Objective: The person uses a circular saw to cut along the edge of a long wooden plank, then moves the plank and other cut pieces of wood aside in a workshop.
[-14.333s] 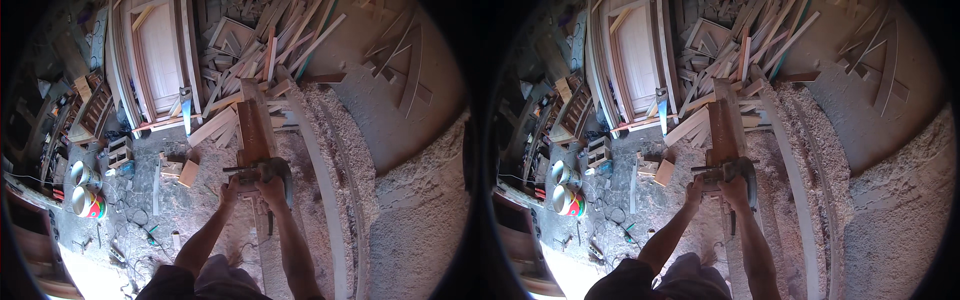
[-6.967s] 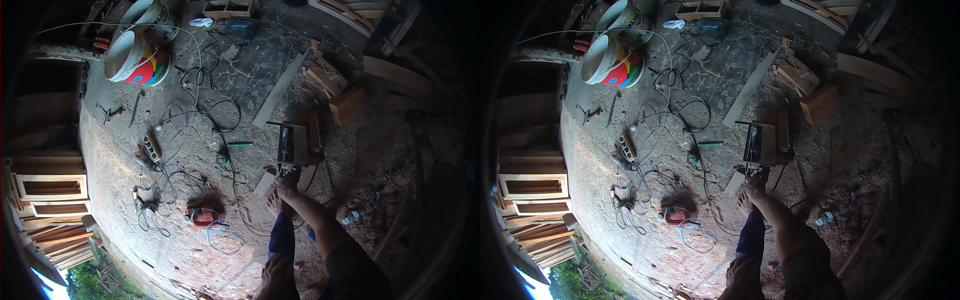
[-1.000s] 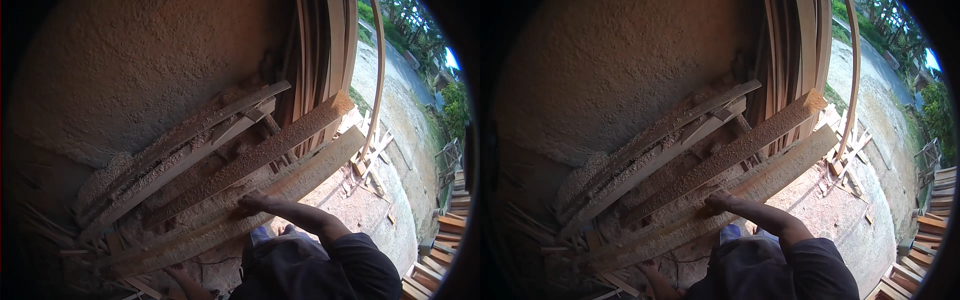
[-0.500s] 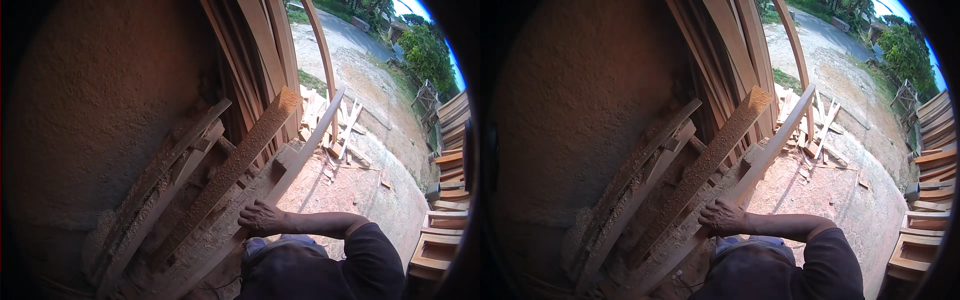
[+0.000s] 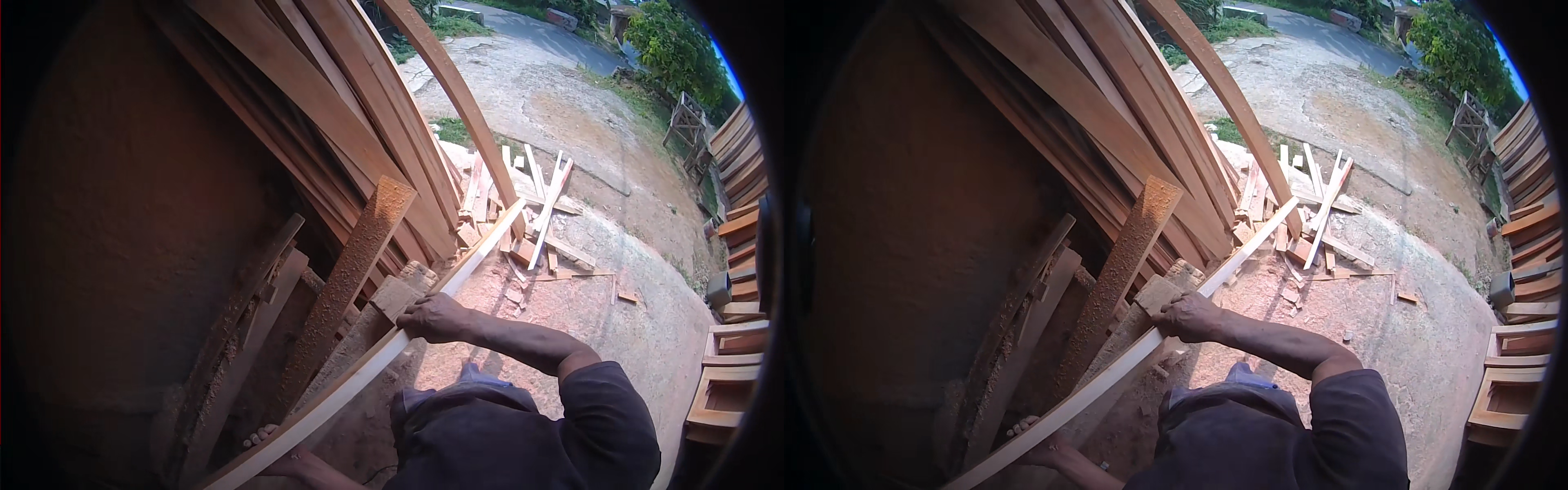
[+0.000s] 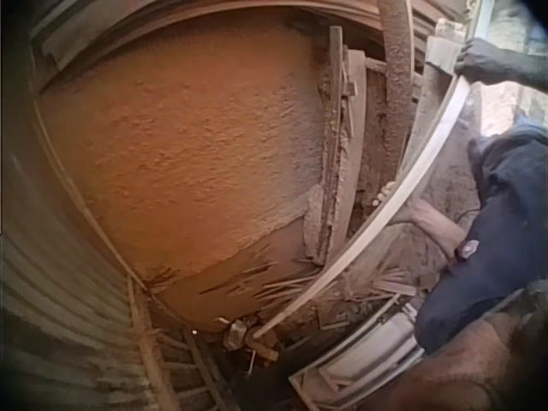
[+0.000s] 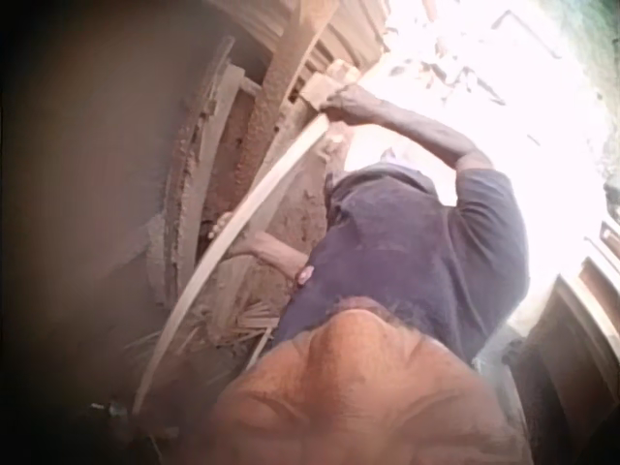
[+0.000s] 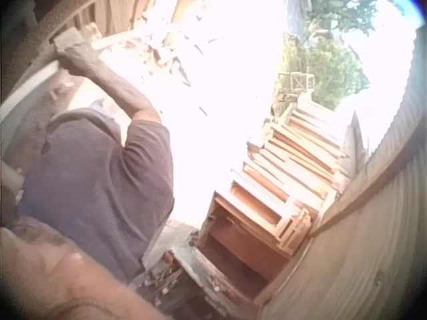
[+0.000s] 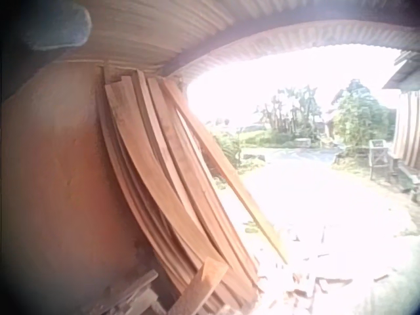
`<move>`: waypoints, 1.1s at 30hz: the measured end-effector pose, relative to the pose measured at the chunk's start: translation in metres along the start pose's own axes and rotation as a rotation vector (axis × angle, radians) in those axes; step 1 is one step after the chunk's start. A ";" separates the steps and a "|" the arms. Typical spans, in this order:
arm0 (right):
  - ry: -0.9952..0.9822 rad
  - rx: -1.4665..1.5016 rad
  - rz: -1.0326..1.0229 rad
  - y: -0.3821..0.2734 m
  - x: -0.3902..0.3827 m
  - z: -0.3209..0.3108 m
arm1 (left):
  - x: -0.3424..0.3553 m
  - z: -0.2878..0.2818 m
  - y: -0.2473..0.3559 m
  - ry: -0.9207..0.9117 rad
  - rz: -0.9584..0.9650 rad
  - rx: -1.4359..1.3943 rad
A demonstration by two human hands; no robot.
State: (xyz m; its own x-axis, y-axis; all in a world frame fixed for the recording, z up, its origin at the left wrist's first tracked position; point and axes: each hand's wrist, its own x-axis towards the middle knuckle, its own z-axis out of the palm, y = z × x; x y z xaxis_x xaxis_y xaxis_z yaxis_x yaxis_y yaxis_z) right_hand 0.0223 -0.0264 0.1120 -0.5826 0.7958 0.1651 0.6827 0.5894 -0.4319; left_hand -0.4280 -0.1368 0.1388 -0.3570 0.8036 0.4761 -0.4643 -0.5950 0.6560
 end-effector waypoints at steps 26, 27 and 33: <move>0.026 0.153 0.427 0.384 0.000 -0.049 | 0.174 0.393 -0.296 0.216 -0.217 0.114; 0.035 0.204 0.465 0.403 -0.003 -0.048 | 0.178 0.409 -0.316 0.138 -0.218 0.115; 0.331 0.277 0.623 0.472 -0.029 -0.058 | 0.219 0.499 -0.434 0.060 -0.222 0.206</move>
State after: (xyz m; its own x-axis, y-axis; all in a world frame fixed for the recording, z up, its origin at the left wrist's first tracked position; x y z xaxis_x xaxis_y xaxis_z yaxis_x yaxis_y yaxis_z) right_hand 0.3868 0.2370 -0.0451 0.0675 0.9961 0.0564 0.6809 -0.0047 -0.7323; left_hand 0.1002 0.3039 0.2506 -0.3155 0.9078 0.2765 -0.3641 -0.3849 0.8481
